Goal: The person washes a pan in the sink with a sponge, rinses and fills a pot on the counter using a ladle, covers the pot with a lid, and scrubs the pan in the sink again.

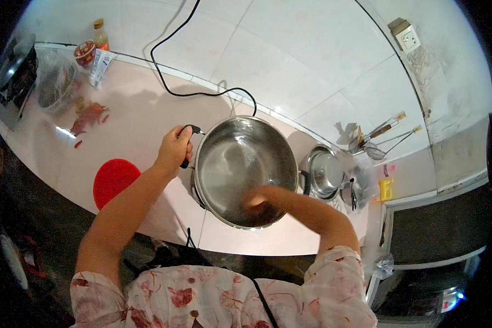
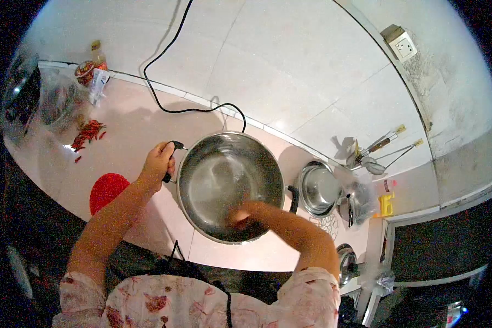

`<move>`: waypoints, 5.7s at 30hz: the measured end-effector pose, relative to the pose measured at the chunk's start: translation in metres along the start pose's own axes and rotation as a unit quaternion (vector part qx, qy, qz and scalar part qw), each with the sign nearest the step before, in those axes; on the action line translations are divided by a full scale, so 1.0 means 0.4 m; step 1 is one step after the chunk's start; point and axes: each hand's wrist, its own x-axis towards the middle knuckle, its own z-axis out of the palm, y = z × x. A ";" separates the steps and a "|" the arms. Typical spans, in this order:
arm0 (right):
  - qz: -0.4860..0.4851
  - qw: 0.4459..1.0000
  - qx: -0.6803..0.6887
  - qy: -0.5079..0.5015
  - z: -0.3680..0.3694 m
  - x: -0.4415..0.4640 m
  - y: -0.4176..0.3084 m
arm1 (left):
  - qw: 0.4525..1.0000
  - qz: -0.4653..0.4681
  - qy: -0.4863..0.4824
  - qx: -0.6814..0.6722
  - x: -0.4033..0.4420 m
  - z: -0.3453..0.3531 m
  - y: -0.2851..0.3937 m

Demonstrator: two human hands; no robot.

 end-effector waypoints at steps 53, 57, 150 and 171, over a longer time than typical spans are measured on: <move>-0.104 0.923 -0.063 0.366 -0.282 0.158 -0.144 | 0.999 0.011 0.028 0.034 -0.001 0.005 -0.006; 0.087 0.903 -0.049 0.417 -0.259 0.025 0.051 | 0.999 0.016 0.009 0.033 -0.006 0.002 -0.003; 0.215 0.572 0.036 0.791 0.104 -0.431 0.054 | 0.996 -0.040 0.002 0.079 0.004 -0.013 -0.002; -0.069 0.457 0.554 0.692 0.113 -0.453 -0.151 | 0.986 -0.163 0.013 -0.042 -0.058 -0.194 0.090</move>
